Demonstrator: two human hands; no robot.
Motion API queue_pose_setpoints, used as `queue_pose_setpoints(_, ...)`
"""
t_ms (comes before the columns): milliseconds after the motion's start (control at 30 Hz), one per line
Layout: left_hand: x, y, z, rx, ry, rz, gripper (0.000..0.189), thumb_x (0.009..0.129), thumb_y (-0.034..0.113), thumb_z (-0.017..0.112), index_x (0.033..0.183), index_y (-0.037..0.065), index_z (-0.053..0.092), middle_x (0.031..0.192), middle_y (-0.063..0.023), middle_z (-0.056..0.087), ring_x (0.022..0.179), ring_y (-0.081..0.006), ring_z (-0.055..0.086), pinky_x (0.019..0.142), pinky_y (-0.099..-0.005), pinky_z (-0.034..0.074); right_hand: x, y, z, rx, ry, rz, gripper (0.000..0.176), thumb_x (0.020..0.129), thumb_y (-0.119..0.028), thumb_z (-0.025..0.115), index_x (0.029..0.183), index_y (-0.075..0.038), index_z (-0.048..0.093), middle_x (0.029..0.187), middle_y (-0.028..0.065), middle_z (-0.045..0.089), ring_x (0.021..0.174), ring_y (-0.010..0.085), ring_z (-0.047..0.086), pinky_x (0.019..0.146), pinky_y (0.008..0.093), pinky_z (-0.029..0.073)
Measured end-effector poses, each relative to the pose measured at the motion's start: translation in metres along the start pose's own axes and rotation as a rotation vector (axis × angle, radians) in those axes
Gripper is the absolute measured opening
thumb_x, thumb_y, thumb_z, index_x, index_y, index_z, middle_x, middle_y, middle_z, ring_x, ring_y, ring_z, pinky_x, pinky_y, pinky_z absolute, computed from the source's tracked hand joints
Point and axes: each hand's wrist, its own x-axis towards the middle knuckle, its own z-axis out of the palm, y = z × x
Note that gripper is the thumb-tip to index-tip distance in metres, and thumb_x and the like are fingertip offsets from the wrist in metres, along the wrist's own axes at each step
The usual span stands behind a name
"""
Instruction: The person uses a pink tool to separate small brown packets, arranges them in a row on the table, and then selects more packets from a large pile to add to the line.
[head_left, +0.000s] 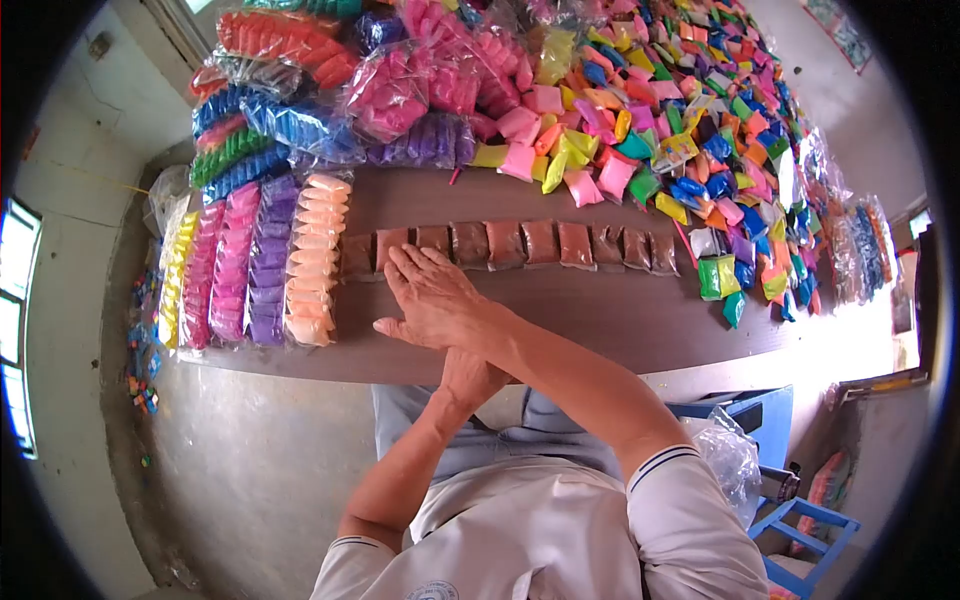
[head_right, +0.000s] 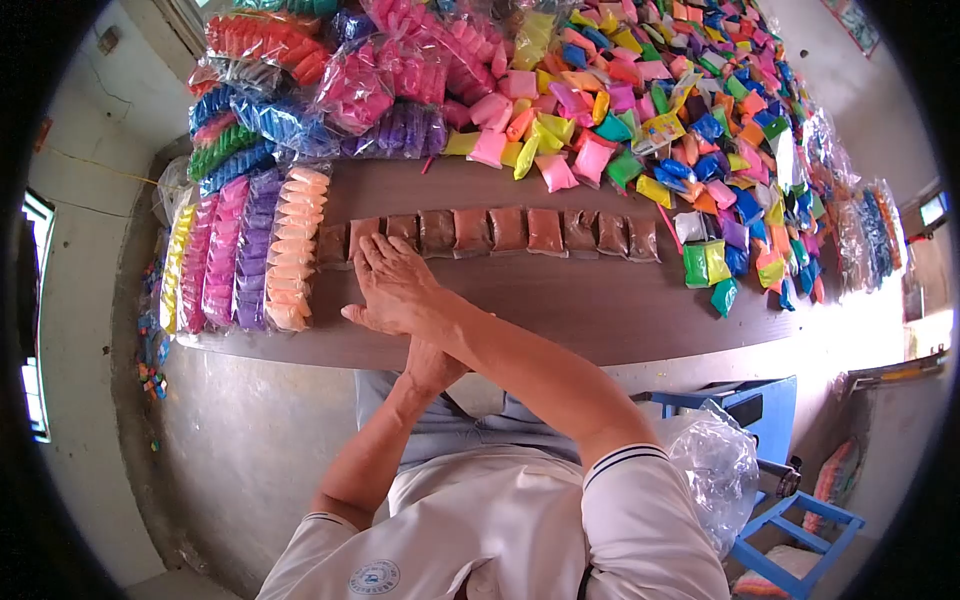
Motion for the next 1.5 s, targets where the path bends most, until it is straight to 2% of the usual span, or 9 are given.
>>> queue_pose_setpoints(167, 0.007, 0.009, -0.011, -0.039, -0.045, 0.016, 0.049, 0.076, 0.024, 0.078, 0.120, 0.007, 0.065, 0.117, -0.0143, 0.066, 0.114, -0.0347, 0.058, 0.096, -0.0477, 0.043, 0.003, 0.003, -0.004, 0.162, -0.044, 0.026, 0.077, 0.090, -0.050, 0.059, 0.135, 0.012, 0.045, 0.144, 0.0302, 0.044, 0.139, 0.0404, 0.039, 0.117, 0.0456, 0.028)
queue_pose_setpoints(333, 0.017, 0.017, -0.012, -0.082, 0.224, 0.129, 0.043, 0.077, 0.012, 0.075, 0.118, 0.004, 0.065, 0.111, -0.0161, 0.068, 0.101, -0.0385, 0.064, 0.085, -0.0470, 0.051, -0.031, 0.030, -0.025, 0.038, 0.072, 0.191, 0.072, 0.090, -0.043, 0.062, 0.132, 0.013, 0.047, 0.142, 0.0304, 0.046, 0.137, 0.0403, 0.041, 0.116, 0.0457, 0.029)
queue_pose_setpoints(467, 0.018, 0.021, -0.015, -0.036, 0.150, 0.138, 0.039, 0.076, 0.007, 0.073, 0.114, 0.003, 0.067, 0.107, -0.0164, 0.069, 0.099, -0.0397, 0.065, 0.082, -0.0473, 0.052, -0.038, 0.037, -0.019, -0.042, 0.055, 0.207, 0.069, 0.091, -0.043, 0.061, 0.128, 0.013, 0.052, 0.142, 0.0304, 0.047, 0.135, 0.0390, 0.044, 0.116, 0.0458, 0.028)
queue_pose_setpoints(667, 0.020, 0.020, -0.013, -0.082, 0.167, 0.103, 0.032, 0.074, 0.007, 0.075, 0.104, 0.004, 0.069, 0.098, -0.0147, 0.069, 0.096, -0.0377, 0.063, 0.083, -0.0460, 0.048, -0.045, 0.042, -0.027, 0.108, 0.176, 0.210, 0.067, 0.091, -0.043, 0.060, 0.128, 0.013, 0.051, 0.142, 0.0309, 0.047, 0.134, 0.0390, 0.045, 0.116, 0.0451, 0.028)
queue_pose_setpoints(900, 0.023, 0.023, -0.014, 0.154, 0.144, 0.127, 0.012, 0.075, 0.009, 0.073, 0.083, 0.007, 0.065, 0.079, -0.0083, 0.063, 0.077, -0.0303, 0.058, 0.073, -0.0426, 0.042, -0.097, 0.059, -0.053, 0.036, 0.234, 0.481, 0.062, 0.096, -0.041, 0.055, 0.129, 0.012, 0.049, 0.144, 0.0289, 0.044, 0.136, 0.0399, 0.042, 0.115, 0.0483, 0.028)
queue_pose_setpoints(1267, 0.024, 0.027, -0.013, 0.176, 0.210, 0.161, 0.019, 0.079, 0.010, 0.073, 0.070, 0.006, 0.056, 0.069, -0.0082, 0.055, 0.071, -0.0304, 0.053, 0.068, -0.0425, 0.038, -0.110, 0.062, -0.056, 0.003, 0.412, 0.461, 0.058, 0.096, -0.042, 0.057, 0.126, 0.007, 0.052, 0.145, 0.0296, 0.042, 0.138, 0.0413, 0.038, 0.115, 0.0478, 0.029)
queue_pose_setpoints(1333, 0.027, 0.032, -0.013, 0.171, 0.234, 0.154, 0.033, 0.082, 0.009, 0.073, 0.063, 0.006, 0.045, 0.065, -0.0089, 0.052, 0.069, -0.0311, 0.052, 0.067, -0.0428, 0.039, -0.127, 0.078, -0.061, -0.127, 0.403, 0.592, 0.061, 0.096, -0.044, 0.057, 0.130, 0.006, 0.051, 0.144, 0.0296, 0.043, 0.136, 0.0415, 0.040, 0.115, 0.0469, 0.029)
queue_pose_setpoints(1433, 0.027, 0.033, -0.014, 0.191, 0.240, 0.176, 0.031, 0.082, 0.008, 0.073, 0.064, 0.006, 0.048, 0.065, -0.0090, 0.052, 0.068, -0.0313, 0.052, 0.066, -0.0428, 0.039, -0.145, 0.093, -0.071, -0.037, 0.224, 0.650, 0.066, 0.096, -0.047, 0.054, 0.134, 0.008, 0.049, 0.144, 0.0291, 0.043, 0.134, 0.0412, 0.042, 0.116, 0.0469, 0.029)
queue_pose_setpoints(1500, 0.028, 0.034, -0.014, 0.193, 0.234, 0.182, 0.030, 0.082, 0.008, 0.073, 0.064, 0.006, 0.048, 0.065, -0.0092, 0.052, 0.068, -0.0315, 0.052, 0.066, -0.0428, 0.039, -0.149, 0.093, -0.056, -0.124, 0.287, 0.617, 0.069, 0.096, -0.049, 0.055, 0.132, 0.010, 0.050, 0.141, 0.0308, 0.046, 0.133, 0.0407, 0.044, 0.116, 0.0467, 0.029)
